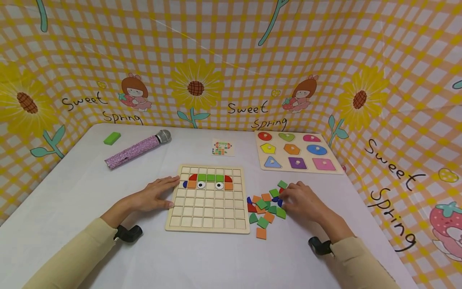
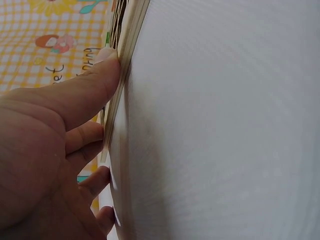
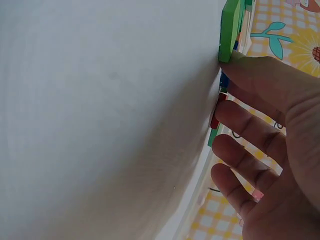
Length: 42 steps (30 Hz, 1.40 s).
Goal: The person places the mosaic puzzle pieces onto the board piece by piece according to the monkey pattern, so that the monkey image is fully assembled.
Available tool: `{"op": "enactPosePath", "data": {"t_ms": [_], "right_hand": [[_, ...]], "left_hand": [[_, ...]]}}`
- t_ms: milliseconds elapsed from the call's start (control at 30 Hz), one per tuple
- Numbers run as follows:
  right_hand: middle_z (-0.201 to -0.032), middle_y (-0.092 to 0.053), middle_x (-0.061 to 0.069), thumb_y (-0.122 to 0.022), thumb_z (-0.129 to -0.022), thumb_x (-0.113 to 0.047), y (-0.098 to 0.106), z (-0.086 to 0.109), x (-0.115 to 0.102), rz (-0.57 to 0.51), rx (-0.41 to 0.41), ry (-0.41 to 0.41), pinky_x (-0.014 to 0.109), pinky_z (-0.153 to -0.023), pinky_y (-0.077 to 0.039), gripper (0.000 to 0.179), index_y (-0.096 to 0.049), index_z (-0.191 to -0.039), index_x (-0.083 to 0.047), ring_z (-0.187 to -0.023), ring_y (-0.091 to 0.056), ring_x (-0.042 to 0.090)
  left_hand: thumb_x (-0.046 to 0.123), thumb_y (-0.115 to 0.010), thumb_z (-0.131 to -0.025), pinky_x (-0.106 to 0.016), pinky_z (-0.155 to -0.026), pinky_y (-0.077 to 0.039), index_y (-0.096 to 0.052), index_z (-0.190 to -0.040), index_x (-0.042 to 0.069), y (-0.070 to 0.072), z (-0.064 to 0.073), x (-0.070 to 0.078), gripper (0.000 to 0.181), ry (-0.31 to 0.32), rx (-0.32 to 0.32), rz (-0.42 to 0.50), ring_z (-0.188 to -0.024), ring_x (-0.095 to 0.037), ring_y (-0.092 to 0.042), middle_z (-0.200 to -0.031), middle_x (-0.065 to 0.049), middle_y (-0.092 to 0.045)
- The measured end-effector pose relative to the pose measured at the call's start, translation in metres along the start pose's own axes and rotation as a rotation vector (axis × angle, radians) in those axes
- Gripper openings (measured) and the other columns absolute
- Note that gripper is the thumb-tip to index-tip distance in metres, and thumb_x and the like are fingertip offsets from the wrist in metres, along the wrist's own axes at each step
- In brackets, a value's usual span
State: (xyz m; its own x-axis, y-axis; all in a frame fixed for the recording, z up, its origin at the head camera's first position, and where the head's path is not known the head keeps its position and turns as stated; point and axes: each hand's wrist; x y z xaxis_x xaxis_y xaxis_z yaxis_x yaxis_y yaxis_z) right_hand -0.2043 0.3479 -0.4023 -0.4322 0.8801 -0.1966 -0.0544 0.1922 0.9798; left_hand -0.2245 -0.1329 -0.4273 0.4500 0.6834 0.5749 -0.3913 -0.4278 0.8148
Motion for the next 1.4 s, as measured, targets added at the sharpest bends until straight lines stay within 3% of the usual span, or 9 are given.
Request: {"op": "enactPosePath", "data": {"t_ms": [533, 767, 1100, 1400], "right_hand": [[-0.093, -0.066, 0.001, -0.078, -0.075, -0.025, 0.001, 0.011, -0.01, 0.067, 0.011, -0.059, 0.039, -0.077, -0.046, 0.017, -0.073, -0.089, -0.017, -0.09, -0.052, 0.02], [-0.092, -0.065, -0.005, -0.077, -0.076, -0.024, -0.001, 0.016, -0.017, 0.031, -0.012, -0.023, 0.039, -0.079, -0.046, 0.015, -0.073, -0.09, -0.02, -0.092, -0.051, 0.018], [-0.093, -0.065, -0.008, -0.078, -0.076, -0.021, -0.005, 0.019, -0.017, 0.046, 0.051, 0.07, 0.034, -0.077, -0.045, 0.019, -0.073, -0.094, -0.02, -0.091, -0.049, 0.012], [-0.09, -0.064, -0.003, -0.079, -0.074, -0.024, -0.005, 0.013, -0.022, 0.099, 0.051, 0.026, 0.039, -0.078, -0.047, 0.015, -0.073, -0.087, -0.02, -0.09, -0.052, 0.018]], "left_hand": [[0.031, -0.064, -0.089, -0.065, -0.113, -0.011, -0.028, -0.148, 0.003, 0.001, -0.001, 0.002, 0.074, 0.002, -0.005, 0.005, -0.145, -0.041, -0.012, -0.158, -0.014, -0.019], [0.031, -0.064, -0.089, -0.065, -0.113, -0.012, -0.028, -0.148, 0.004, 0.001, 0.0, 0.001, 0.074, 0.012, -0.001, -0.007, -0.145, -0.041, -0.013, -0.158, -0.014, -0.019], [0.029, -0.066, -0.088, -0.065, -0.113, -0.011, -0.028, -0.148, 0.005, 0.002, 0.0, 0.002, 0.075, 0.009, -0.001, 0.022, -0.146, -0.04, -0.011, -0.158, -0.013, -0.019], [0.029, -0.065, -0.088, -0.066, -0.112, -0.011, -0.028, -0.148, 0.005, 0.001, 0.001, 0.003, 0.075, 0.005, 0.001, 0.023, -0.145, -0.04, -0.012, -0.158, -0.013, -0.019]]}}
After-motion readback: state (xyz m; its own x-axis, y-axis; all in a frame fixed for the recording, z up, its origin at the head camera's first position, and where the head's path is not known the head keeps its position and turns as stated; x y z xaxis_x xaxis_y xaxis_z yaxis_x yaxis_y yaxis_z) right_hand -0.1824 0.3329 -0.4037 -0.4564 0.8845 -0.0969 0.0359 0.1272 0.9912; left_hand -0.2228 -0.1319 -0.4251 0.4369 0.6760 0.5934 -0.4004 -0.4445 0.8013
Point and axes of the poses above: each hand's wrist, its own z-axis away from the middle knuckle, its own y-axis out of the back of the hand, x = y × z
